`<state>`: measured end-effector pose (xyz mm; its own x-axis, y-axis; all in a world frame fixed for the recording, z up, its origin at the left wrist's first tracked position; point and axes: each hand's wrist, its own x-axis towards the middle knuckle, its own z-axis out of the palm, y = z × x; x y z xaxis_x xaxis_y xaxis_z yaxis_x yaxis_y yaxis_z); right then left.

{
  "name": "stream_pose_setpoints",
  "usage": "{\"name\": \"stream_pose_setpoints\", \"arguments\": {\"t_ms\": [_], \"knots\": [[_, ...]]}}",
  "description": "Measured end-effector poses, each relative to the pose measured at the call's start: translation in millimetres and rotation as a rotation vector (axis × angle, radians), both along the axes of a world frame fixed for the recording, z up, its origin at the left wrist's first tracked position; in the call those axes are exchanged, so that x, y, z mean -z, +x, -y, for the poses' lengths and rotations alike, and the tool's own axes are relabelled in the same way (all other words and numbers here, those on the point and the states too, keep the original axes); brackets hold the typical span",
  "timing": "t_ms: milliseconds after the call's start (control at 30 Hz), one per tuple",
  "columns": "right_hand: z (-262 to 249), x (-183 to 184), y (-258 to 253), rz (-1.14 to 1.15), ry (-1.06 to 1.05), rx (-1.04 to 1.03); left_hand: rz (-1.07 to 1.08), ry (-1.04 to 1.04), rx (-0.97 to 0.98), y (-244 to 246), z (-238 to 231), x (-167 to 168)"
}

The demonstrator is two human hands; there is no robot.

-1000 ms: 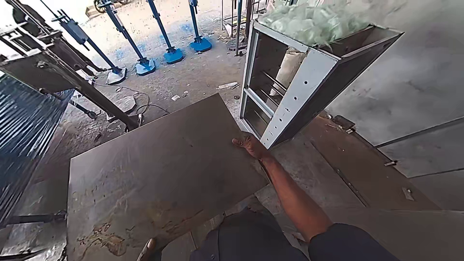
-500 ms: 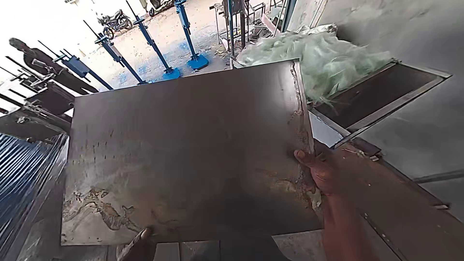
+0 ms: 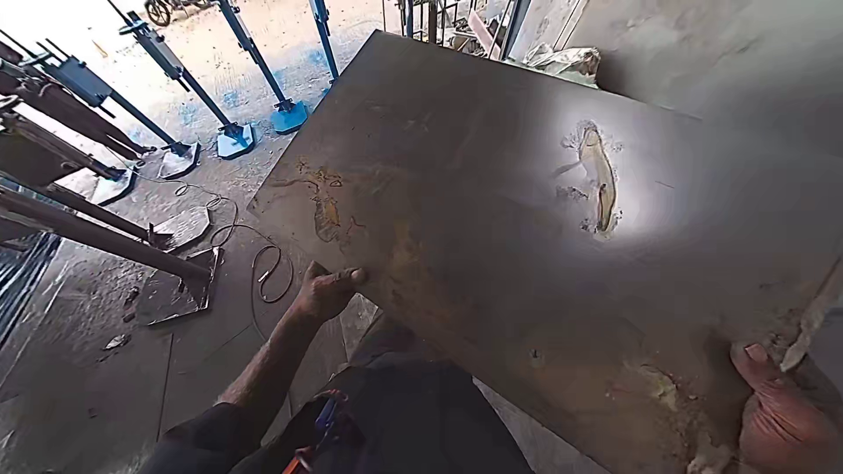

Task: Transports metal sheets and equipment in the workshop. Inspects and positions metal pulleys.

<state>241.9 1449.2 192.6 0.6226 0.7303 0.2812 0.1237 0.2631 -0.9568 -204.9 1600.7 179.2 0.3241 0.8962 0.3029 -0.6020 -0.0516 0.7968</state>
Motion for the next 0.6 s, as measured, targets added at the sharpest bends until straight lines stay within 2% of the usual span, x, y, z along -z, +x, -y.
{"name": "stream_pose_setpoints", "arguments": {"t_ms": [233, 433, 600], "knots": [[-57.8, -17.8, 23.1, 0.01, -0.092, 0.144, -0.091, -0.032, 0.159, 68.8, -147.3, -45.8], [-124.5, -39.7, 25.6, -0.054, -0.21, 0.33, -0.059, -0.089, 0.316, 118.1, -280.4, -48.9], [-162.3, -45.7, 17.0, -0.1, -0.242, 0.429, -0.093, -0.19, 0.416, 134.5, -340.4, -46.5]]}}
